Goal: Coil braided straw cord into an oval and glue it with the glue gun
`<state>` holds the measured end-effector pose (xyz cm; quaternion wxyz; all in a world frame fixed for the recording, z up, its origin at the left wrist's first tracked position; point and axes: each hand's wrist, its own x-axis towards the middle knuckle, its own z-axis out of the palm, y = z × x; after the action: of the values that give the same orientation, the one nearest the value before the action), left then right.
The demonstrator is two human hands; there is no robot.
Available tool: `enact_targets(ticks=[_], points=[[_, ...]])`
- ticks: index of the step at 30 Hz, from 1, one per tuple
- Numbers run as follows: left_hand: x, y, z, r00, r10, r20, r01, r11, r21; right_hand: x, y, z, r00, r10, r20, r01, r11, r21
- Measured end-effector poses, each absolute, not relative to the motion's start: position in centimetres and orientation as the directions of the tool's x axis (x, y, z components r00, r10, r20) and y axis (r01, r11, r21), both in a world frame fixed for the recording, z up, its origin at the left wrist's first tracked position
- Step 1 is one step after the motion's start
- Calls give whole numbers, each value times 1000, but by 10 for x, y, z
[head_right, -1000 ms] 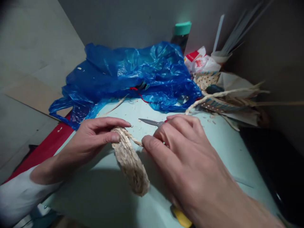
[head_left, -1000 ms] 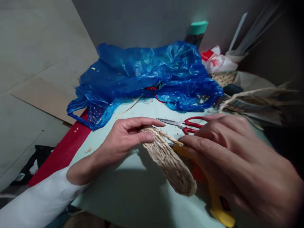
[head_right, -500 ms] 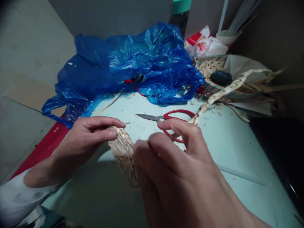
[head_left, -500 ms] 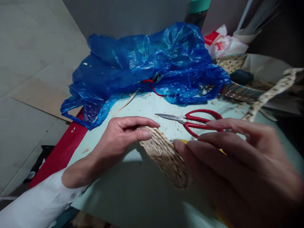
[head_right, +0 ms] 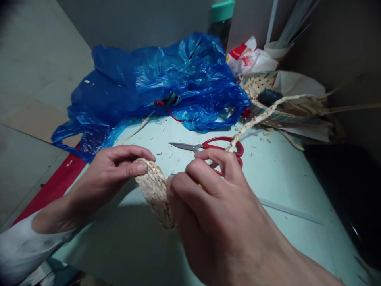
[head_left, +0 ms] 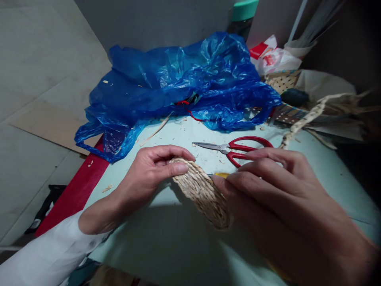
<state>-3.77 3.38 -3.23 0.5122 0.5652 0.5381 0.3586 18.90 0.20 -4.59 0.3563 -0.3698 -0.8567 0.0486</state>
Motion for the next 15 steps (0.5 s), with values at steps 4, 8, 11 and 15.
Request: enact_targets(ticks=[4, 8, 11, 15], points=[[-37, 33, -34, 156, 976, -152, 226, 115, 967, 186, 1, -47, -469, 689, 552, 585, 711, -391], [-35, 32, -33, 151, 975, -163, 222, 127, 967, 185, 2, -44, -465, 690, 555, 551, 716, -428], [-34, 32, -33, 149, 975, -167, 207, 134, 969, 189, 3, -40, -583, 612, 535, 472, 791, -390], [-33, 31, -36, 122, 975, -188, 171, 166, 971, 194, 2, -35, -631, 604, 488, 455, 797, -398]])
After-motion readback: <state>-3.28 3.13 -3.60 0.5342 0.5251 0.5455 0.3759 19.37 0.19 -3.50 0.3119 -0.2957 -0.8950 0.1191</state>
